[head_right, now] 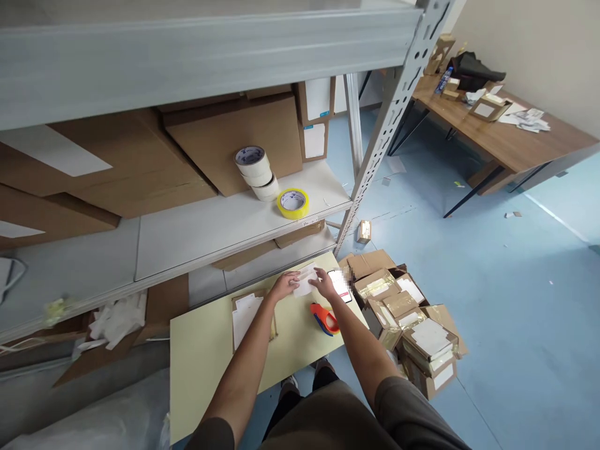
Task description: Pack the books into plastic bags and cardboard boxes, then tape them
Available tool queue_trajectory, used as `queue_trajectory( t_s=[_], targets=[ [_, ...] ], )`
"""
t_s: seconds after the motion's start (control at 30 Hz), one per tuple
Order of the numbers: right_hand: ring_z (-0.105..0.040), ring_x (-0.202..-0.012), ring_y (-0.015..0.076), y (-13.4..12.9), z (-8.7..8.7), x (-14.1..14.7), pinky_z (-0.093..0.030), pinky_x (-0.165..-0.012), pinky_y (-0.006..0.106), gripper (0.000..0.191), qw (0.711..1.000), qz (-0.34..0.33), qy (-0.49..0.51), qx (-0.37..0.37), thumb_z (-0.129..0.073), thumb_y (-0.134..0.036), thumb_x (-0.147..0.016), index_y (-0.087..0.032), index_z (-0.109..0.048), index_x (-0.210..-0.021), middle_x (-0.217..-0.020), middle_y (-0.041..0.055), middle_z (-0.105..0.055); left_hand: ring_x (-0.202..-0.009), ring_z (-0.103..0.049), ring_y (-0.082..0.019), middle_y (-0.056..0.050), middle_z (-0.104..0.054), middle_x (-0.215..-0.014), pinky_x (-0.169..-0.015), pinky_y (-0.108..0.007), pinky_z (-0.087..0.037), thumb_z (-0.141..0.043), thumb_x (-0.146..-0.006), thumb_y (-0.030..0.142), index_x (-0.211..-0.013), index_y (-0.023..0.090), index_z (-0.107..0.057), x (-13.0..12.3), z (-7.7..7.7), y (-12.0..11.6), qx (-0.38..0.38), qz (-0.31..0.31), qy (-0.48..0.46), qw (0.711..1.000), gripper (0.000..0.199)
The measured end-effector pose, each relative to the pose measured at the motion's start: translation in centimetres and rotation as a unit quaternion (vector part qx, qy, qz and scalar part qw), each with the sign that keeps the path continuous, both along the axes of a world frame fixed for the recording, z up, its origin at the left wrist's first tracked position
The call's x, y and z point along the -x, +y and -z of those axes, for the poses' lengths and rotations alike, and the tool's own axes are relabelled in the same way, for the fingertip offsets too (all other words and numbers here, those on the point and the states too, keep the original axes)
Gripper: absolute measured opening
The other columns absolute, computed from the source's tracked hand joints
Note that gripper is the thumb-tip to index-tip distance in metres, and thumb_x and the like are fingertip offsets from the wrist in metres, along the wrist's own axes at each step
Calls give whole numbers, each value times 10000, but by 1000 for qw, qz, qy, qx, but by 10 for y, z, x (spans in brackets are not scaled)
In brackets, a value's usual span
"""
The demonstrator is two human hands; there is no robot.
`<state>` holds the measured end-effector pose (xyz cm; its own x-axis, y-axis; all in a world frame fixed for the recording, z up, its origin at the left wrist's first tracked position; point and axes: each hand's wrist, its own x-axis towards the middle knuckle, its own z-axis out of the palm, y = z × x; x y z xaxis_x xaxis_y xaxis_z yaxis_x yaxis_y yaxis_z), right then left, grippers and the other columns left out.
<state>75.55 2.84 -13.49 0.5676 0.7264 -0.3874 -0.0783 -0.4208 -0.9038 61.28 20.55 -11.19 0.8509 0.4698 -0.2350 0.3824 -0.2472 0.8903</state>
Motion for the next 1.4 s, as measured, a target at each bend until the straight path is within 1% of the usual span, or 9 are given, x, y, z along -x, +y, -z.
queue_trajectory(
  t_s=[0.1, 0.23, 0.47, 0.67, 0.93, 1.07, 1.2, 1.3, 1.4],
  targets=[
    [-615, -765, 210, -6, -16, -14, -524, -756, 335, 405, 996, 41, 67, -52, -774, -614, -718, -243, -615, -749, -756, 6, -659, -1136, -710, -303, -84, -815, -1067, -1091, -430, -516, -772, -709, 264, -803, 213, -791, 2, -18, 10, 52, 28, 19, 998, 108],
    [-518, -620, 147, -19, -37, -31, -459, -630, 282, 467, 989, 99, 72, -87, -808, -630, -673, -243, -547, -689, -641, -46, -560, -951, -755, -299, -64, -810, -912, -942, -399, -582, -828, -661, 339, -813, 197, -809, -2, -38, 19, 82, 40, 27, 995, 209],
    [-602, -652, 185, -38, -54, -45, -492, -633, 308, 449, 987, 127, 58, -83, -832, -612, -649, -233, -595, -692, -657, -12, -630, -873, -755, -285, -54, -810, -829, -855, -370, -593, -894, -599, 518, -769, 191, -808, -22, -51, 14, 129, 74, 55, 987, 378],
    [-634, -683, 222, -72, -60, -53, -514, -640, 345, 502, 960, 258, 62, -84, -823, -660, -604, -224, -639, -769, -729, 32, -699, -911, -757, -290, -90, -820, -851, -902, -396, -590, -866, -659, 588, -721, 196, -778, -15, -42, 9, 113, -10, 37, 993, 407],
    [-673, -751, 216, -66, -115, -32, -544, -711, 336, 358, 966, 170, 106, -163, -816, -481, -684, -207, -717, -892, -857, 43, -759, -1142, -731, -324, -130, -815, -1123, -1061, -442, -550, -912, -673, 451, -1134, 185, -805, -27, -77, -29, 92, -37, -36, 994, 543],
    [-667, -756, 221, -48, -148, -16, -530, -703, 330, 258, 986, 71, 61, -135, -751, -409, -711, -205, -743, -869, -829, 30, -754, -1075, -747, -303, -150, -812, -1093, -971, -412, -582, -715, -846, 657, -1078, 155, -808, 6, -100, -42, 113, -58, -56, 990, 561],
    [-685, -816, 236, -16, -170, 17, -537, -716, 342, 386, 986, -18, 55, -157, -781, -376, -683, -223, -775, -1037, -939, 35, -777, -1003, -759, -315, -109, -820, -1024, -886, -404, -599, -835, -733, 642, -1016, 158, -819, 68, -113, -56, 141, -33, -36, 989, 561],
    [-704, -858, 244, 10, -180, 53, -543, -719, 346, 566, 979, -60, 88, -172, -815, -416, -700, -250, -733, -1236, -996, 42, -785, -952, -762, -335, -101, -818, -930, -830, -406, -598, -869, -690, 624, -899, 151, -818, 109, -123, -69, 129, -118, -20, 984, 520],
    [-716, -922, 236, 21, -186, 85, -544, -776, 344, 566, 980, -45, 86, -172, -796, -481, -758, -262, -708, -1273, -1046, 48, -786, -954, -763, -324, -136, -824, -975, -834, -405, -595, -885, -656, 618, -907, 141, -817, 134, -139, -76, 167, -258, -76, 949, 543]
  ],
)
